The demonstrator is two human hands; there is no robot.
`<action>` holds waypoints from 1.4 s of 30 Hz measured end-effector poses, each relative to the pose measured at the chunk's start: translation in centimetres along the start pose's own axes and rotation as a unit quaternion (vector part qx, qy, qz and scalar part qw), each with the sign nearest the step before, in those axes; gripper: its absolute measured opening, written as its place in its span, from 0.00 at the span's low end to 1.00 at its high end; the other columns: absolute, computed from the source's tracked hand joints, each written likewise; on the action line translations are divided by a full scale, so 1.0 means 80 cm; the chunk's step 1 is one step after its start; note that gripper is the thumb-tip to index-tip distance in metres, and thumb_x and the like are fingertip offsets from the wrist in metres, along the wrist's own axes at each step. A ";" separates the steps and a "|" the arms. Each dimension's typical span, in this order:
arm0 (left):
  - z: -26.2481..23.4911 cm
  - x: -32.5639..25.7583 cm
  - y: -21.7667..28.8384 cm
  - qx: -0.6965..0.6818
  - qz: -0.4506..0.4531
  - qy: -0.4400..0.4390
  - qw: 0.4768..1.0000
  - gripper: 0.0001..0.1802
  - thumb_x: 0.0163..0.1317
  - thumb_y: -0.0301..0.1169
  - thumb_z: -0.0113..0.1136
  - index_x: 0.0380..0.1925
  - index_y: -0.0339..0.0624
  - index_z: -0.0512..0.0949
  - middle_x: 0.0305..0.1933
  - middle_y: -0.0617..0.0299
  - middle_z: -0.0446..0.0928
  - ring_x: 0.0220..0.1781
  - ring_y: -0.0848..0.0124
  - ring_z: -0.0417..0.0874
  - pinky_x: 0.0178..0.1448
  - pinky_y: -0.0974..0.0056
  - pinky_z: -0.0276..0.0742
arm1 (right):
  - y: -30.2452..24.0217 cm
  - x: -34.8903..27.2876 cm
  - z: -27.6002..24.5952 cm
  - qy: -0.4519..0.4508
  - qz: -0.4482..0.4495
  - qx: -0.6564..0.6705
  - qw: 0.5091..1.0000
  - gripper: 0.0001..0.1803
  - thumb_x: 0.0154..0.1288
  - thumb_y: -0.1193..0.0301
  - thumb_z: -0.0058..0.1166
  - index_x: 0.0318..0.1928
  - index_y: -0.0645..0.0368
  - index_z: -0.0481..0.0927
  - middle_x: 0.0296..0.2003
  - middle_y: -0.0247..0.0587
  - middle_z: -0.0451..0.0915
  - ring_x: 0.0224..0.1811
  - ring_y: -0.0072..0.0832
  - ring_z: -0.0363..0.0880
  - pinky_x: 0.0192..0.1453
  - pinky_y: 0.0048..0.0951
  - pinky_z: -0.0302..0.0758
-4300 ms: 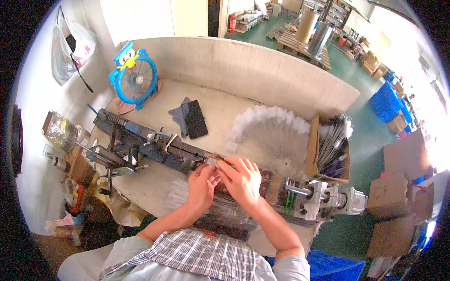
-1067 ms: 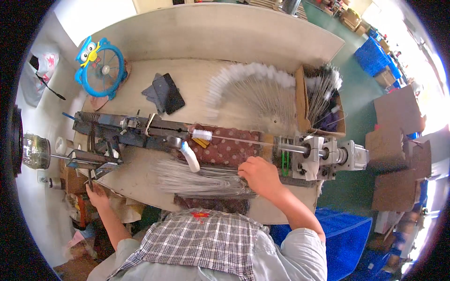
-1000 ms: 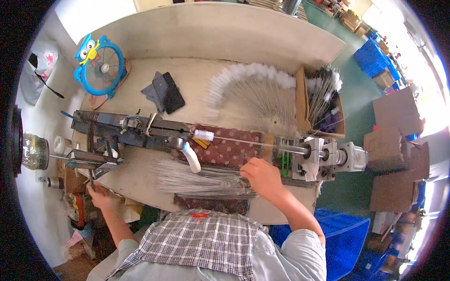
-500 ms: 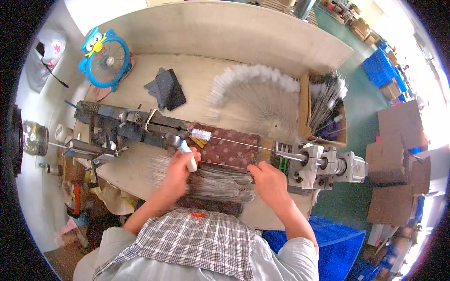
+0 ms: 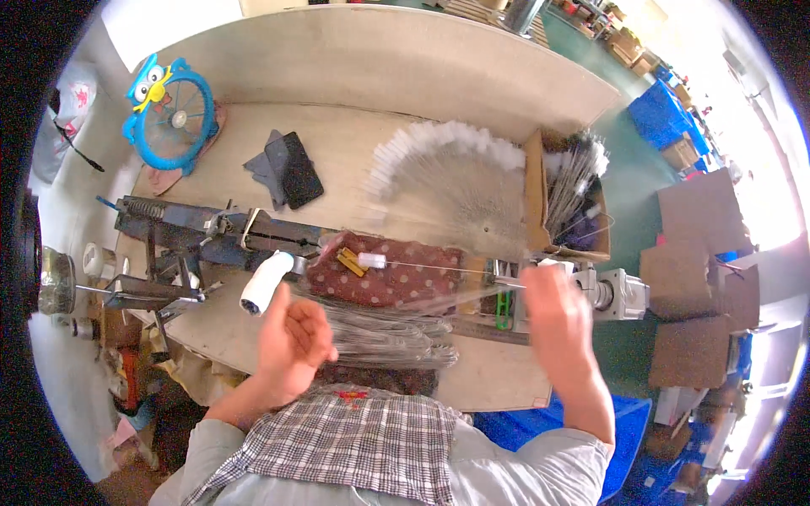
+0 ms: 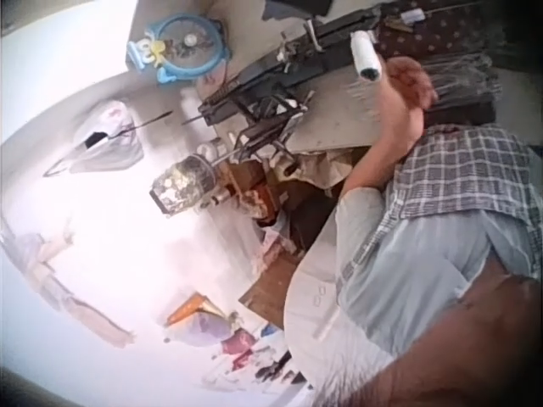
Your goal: Assembling small white brushes by attaching them to a metal rod using an assembly machine.
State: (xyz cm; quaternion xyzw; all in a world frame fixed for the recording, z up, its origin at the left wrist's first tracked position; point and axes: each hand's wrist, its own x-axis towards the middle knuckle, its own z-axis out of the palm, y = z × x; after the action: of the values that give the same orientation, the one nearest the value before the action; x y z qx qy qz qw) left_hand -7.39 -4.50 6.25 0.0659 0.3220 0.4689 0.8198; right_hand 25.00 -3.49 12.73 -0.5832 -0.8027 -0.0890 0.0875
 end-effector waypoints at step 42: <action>0.109 0.203 -0.050 0.760 0.498 -0.133 0.397 0.16 0.51 0.31 0.64 0.41 0.42 0.78 0.40 0.58 0.77 0.37 0.62 0.81 0.38 0.60 0.77 | -0.053 0.020 0.109 -0.126 -0.076 0.253 0.956 0.06 0.54 0.72 0.54 0.34 0.56 0.79 0.30 0.38 0.76 0.33 0.37 0.79 0.32 0.38 0.77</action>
State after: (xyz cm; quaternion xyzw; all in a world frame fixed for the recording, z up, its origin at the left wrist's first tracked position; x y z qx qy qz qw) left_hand 6.40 8.14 3.92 0.8716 0.3422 0.3407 0.0847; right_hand 20.15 -1.18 4.52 -0.4855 -0.8455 0.1846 0.1236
